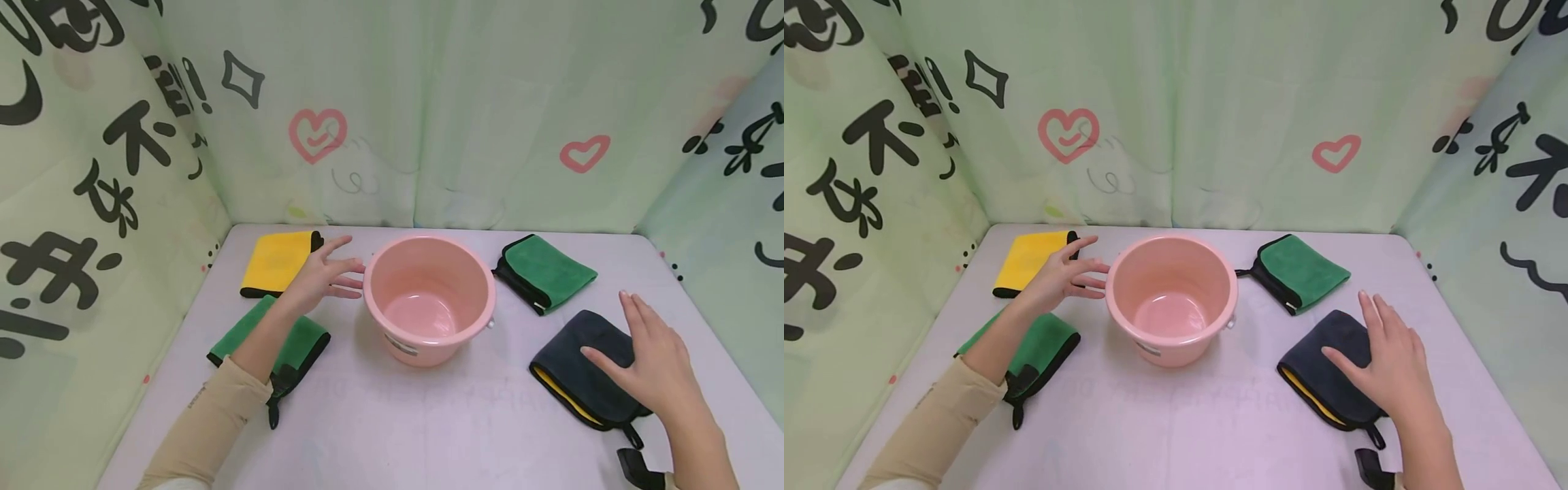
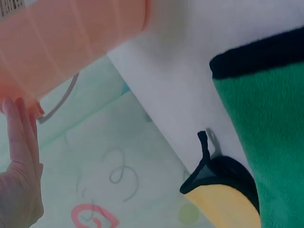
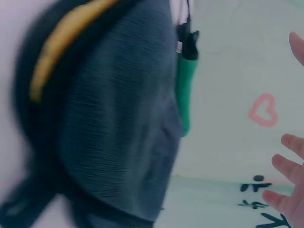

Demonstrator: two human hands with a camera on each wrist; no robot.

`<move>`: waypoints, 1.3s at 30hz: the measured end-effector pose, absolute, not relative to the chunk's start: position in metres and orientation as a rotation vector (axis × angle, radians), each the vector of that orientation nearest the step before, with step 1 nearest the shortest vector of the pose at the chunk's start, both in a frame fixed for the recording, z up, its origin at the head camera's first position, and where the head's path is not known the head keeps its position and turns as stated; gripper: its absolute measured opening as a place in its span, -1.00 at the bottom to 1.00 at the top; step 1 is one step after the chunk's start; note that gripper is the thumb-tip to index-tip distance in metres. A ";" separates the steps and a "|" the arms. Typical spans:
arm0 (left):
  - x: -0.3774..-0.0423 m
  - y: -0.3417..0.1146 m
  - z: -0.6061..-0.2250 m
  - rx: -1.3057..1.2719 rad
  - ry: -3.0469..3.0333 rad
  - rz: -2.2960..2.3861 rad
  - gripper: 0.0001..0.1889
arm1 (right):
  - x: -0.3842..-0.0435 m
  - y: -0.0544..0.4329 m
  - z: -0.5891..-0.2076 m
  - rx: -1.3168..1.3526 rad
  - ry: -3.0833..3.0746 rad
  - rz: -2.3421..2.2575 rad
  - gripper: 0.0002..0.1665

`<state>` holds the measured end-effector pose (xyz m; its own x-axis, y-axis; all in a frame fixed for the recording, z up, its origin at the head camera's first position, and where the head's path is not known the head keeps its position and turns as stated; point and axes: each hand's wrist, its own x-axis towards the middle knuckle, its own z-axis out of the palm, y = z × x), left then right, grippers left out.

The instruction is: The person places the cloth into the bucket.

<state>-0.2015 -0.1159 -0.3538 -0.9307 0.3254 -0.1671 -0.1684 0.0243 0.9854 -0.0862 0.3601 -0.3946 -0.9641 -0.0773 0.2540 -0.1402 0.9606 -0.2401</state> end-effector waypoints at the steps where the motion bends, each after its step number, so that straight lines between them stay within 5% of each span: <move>1: -0.201 -0.115 -0.355 0.151 1.951 1.972 -0.30 | -0.084 0.360 -0.399 0.157 -2.877 0.377 0.24; 39: -0.203 -0.102 -0.367 0.090 1.983 1.880 -0.49 | -0.065 0.353 -0.460 0.172 -3.194 0.151 0.22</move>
